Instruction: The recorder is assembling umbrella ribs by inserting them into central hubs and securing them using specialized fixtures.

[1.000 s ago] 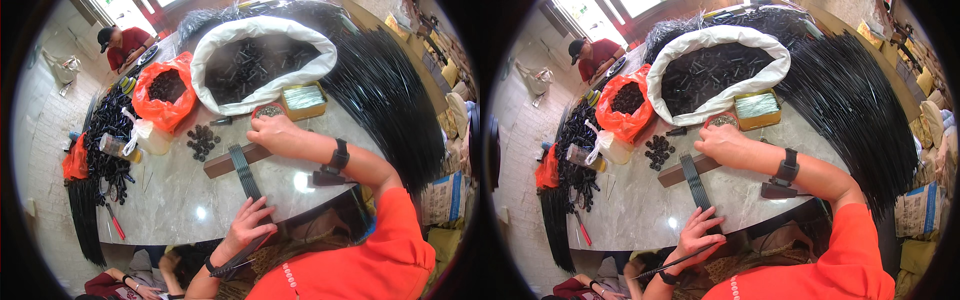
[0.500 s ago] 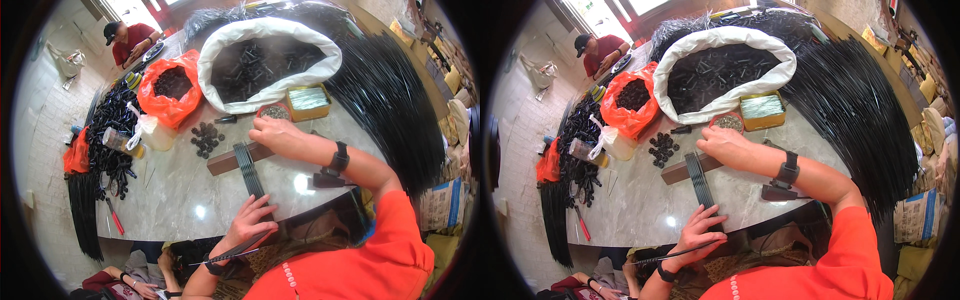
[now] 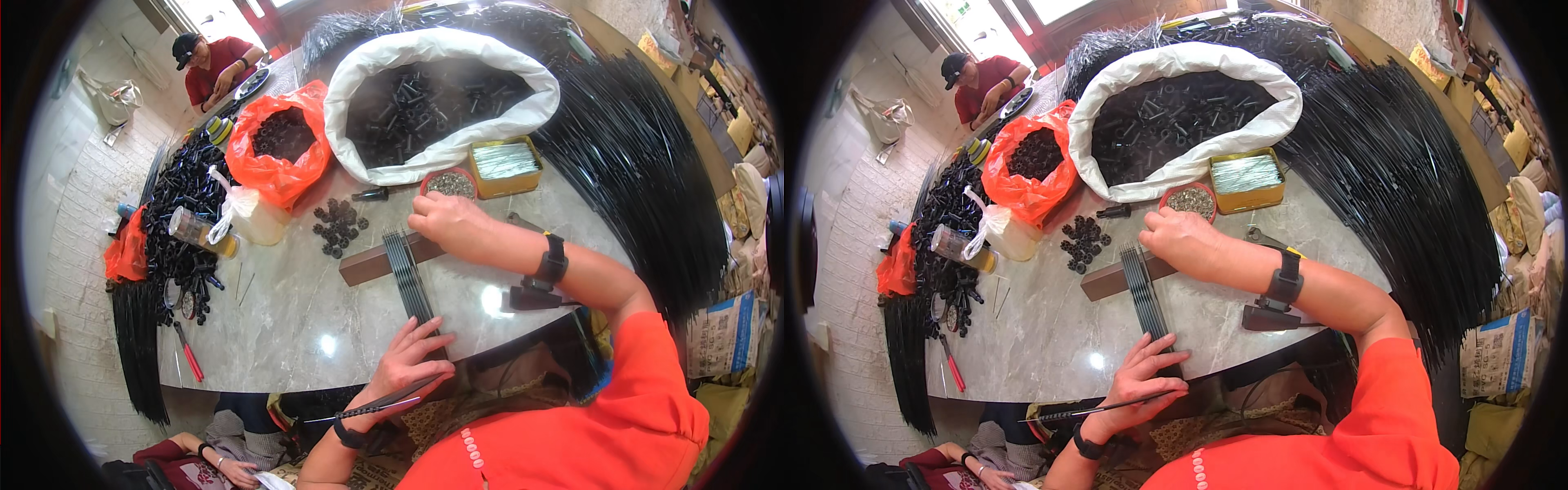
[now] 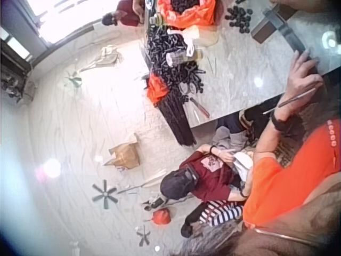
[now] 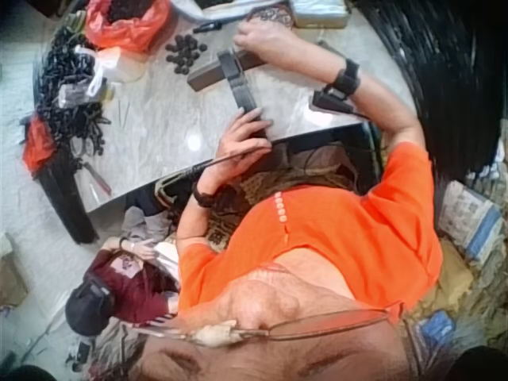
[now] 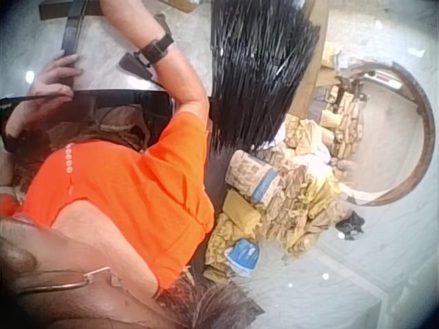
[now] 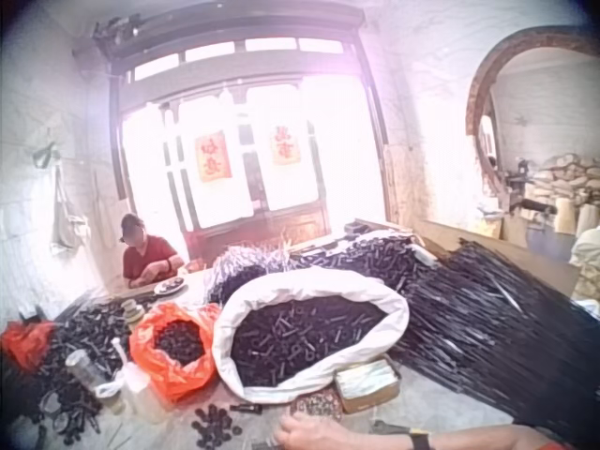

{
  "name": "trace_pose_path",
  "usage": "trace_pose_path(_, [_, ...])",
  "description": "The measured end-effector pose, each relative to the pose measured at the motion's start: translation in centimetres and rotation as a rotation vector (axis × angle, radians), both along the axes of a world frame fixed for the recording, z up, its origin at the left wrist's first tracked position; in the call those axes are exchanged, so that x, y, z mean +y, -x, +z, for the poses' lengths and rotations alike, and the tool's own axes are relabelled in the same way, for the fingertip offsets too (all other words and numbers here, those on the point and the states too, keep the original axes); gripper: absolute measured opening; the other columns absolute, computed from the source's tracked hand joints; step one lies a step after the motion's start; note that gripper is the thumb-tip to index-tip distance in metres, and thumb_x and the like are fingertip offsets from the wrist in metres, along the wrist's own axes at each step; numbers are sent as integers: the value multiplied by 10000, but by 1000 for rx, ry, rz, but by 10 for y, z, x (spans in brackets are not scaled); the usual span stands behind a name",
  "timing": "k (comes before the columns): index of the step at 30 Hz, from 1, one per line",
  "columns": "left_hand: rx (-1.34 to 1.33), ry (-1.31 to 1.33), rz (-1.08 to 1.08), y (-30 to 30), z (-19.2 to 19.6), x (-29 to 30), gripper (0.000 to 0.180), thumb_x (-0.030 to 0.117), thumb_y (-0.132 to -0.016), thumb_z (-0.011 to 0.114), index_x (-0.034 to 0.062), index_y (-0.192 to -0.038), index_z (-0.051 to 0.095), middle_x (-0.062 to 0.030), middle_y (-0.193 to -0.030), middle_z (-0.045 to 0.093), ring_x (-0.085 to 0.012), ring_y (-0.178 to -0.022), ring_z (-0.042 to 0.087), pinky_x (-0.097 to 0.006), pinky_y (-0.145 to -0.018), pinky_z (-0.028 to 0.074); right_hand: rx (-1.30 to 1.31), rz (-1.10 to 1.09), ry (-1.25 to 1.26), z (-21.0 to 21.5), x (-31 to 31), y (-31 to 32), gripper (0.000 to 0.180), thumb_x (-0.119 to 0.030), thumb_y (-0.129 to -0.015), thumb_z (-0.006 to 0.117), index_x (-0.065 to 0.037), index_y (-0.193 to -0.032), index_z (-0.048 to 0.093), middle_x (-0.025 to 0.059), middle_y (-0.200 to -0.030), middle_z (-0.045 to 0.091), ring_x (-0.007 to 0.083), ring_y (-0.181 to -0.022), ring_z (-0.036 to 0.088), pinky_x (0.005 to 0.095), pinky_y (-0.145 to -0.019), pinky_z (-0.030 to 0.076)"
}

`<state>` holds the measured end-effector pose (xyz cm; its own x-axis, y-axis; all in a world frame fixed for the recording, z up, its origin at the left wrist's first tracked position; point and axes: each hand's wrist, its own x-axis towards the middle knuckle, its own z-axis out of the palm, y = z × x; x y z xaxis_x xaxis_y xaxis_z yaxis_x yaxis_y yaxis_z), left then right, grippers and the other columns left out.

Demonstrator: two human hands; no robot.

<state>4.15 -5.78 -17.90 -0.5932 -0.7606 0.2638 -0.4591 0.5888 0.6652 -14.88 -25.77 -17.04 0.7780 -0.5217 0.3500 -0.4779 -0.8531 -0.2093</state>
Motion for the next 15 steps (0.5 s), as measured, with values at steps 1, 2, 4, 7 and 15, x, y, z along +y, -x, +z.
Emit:
trace_pose_path(1, [6, 0, 0, 0, -1, -1, 172, 128, -793, 793, 180, -945, 735, -62, -1296, 656, -340, -1353, 497, -575, -1148, 312, -3, 1, 12, -1, 0, 0, 157, -46, -782, 633, -25, -932, 592, 139, -986, 575, 323, -992, 614, 401, -794, 557])
trace_pose_path(2, [8, 0, -3, 0, -1, -1, 172, 128, -793, 793, 180, -945, 735, -62, -1296, 656, -340, -1353, 497, -575, -1148, 312, -2, -1, 12, -2, 0, 1, 157, -46, -782, 633, -25, -932, 592, 139, -986, 575, 323, -992, 614, 401, -794, 557])
trace_pose_path(4, [2, -5, 0, 0, 1, 0, 170, 129, -794, 793, 181, -945, 736, -61, -1298, 656, -339, -1353, 498, -573, -1151, 307, -55, -20, 37, -1, 1, -1, 157, -41, -780, 636, -28, -929, 589, 135, -987, 566, 321, -996, 607, 405, -791, 556])
trace_pose_path(7, [0, -12, 1, 0, 2, 0, 168, 132, -795, 794, 182, -945, 738, -59, -1298, 656, -336, -1353, 499, -570, -1154, 304, -93, -49, 30, -2, 0, -3, 153, -41, -780, 633, -31, -925, 585, 133, -985, 560, 319, -994, 605, 404, -785, 555])
trace_pose_path(15, [10, -12, 10, 0, 2, 0, 177, 124, -791, 797, 181, -948, 738, -54, -1287, 663, -332, -1354, 499, -560, -1155, 308, -81, -13, 88, -4, -1, -4, 157, -55, -771, 636, -48, -921, 590, 110, -961, 576, 300, -954, 621, 389, -768, 554])
